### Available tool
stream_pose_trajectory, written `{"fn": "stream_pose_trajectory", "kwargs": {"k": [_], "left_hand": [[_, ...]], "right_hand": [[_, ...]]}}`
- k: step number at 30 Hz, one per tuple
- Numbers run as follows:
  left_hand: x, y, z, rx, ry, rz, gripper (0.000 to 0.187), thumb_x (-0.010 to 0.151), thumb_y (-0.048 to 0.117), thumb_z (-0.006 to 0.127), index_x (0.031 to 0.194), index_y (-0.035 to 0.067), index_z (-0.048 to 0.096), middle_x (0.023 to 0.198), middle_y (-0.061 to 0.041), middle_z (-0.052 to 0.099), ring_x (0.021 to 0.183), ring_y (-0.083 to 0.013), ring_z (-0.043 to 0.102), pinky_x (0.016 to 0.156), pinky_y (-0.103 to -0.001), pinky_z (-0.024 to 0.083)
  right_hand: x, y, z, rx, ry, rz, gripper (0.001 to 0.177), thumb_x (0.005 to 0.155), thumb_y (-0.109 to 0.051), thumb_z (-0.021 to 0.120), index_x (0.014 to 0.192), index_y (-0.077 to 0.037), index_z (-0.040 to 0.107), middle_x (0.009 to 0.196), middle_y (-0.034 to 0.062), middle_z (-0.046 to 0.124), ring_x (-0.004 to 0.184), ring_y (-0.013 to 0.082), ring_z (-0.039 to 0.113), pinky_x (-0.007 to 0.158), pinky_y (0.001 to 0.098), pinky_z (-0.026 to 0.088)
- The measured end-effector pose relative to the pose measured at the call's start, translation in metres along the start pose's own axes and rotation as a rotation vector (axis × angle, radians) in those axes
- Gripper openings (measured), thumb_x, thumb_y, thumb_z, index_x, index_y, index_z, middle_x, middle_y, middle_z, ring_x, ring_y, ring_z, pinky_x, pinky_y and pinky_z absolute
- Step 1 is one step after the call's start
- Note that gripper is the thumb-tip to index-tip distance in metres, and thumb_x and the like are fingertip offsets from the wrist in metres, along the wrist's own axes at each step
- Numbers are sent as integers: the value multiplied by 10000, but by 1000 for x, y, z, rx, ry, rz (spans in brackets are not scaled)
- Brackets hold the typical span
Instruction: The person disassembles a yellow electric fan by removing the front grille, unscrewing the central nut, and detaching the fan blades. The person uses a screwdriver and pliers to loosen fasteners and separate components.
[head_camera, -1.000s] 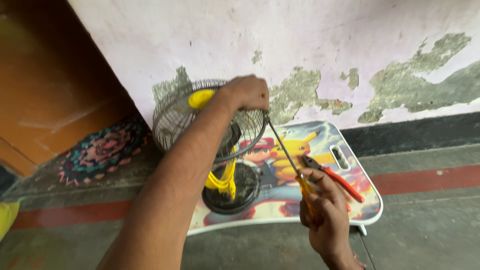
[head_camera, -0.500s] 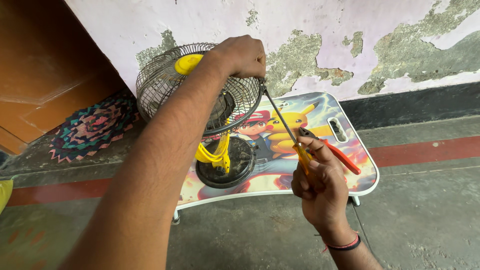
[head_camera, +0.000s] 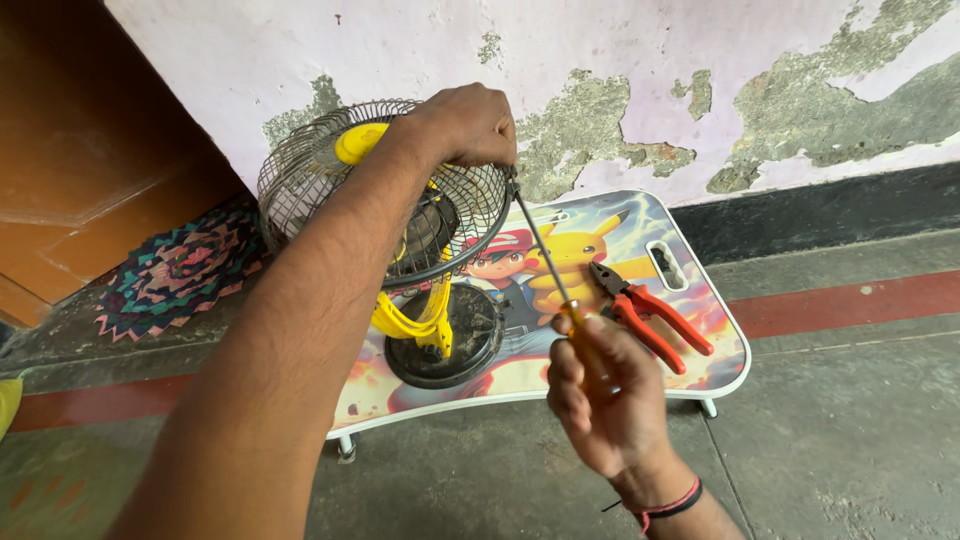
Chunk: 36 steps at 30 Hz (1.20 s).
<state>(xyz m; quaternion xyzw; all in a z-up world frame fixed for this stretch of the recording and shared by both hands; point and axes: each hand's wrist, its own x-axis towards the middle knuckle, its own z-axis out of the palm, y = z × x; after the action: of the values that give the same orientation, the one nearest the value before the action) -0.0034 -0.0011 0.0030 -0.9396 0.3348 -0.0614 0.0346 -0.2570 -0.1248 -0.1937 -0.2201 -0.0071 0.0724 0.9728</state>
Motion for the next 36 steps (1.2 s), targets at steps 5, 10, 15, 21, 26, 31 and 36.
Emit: {"fn": "stream_pose_trajectory", "kwargs": {"k": [5, 10, 15, 21, 26, 31, 36], "left_hand": [[-1, 8, -2, 26, -53, -30, 195, 733, 209, 679, 574, 98, 657, 559, -73, 632, 517, -232, 608, 568, -408, 503], [-4, 8, -4, 5, -49, -38, 178, 700, 204, 678, 547, 115, 661, 536, -65, 626, 507, -224, 612, 560, -387, 503], [-6, 4, -4, 28, -29, -10, 178, 699, 196, 670, 551, 98, 648, 543, -94, 616, 525, -263, 610, 570, -418, 503], [3, 14, 3, 32, -44, -15, 162, 691, 202, 675, 556, 112, 665, 580, -89, 656, 573, -264, 658, 601, -422, 531], [7, 15, 5, 76, -66, -51, 142, 726, 208, 675, 648, 98, 718, 724, -127, 732, 711, -290, 718, 708, -438, 567], [4, 24, 4, 68, -48, -85, 181, 722, 197, 690, 859, 122, 781, 1006, -139, 758, 955, -306, 729, 861, -437, 575], [1, 20, -1, 44, -49, -107, 231, 741, 212, 701, 925, 108, 794, 1069, -147, 758, 1015, -305, 726, 901, -435, 571]], "right_hand": [[5, 2, 2, -425, 33, -73, 322, 989, -268, 474, 1118, -27, 643, 514, -16, 389, 314, 71, 251, 287, 243, 194], [7, -6, -9, -1119, 55, -376, 318, 995, -248, 553, 1178, -23, 685, 550, -69, 417, 418, 60, 371, 386, 251, 278], [10, -10, -12, -1218, 115, -549, 357, 976, -292, 604, 1172, 0, 665, 571, -106, 423, 443, 40, 391, 408, 236, 311], [12, -34, -21, 54, -165, 151, 333, 971, -270, 499, 1163, -26, 622, 660, -1, 413, 490, 84, 278, 366, 217, 239], [20, -54, -17, -115, -208, 123, 406, 980, -192, 518, 1323, -9, 635, 658, -14, 430, 439, 54, 303, 338, 203, 238], [18, -49, 5, -981, 158, -156, 403, 958, -168, 524, 1295, 19, 644, 651, -6, 471, 461, 76, 372, 379, 224, 293], [21, -24, 15, -927, 210, -240, 395, 968, -180, 526, 1269, 43, 652, 660, 4, 530, 484, 90, 451, 417, 235, 360]]}}
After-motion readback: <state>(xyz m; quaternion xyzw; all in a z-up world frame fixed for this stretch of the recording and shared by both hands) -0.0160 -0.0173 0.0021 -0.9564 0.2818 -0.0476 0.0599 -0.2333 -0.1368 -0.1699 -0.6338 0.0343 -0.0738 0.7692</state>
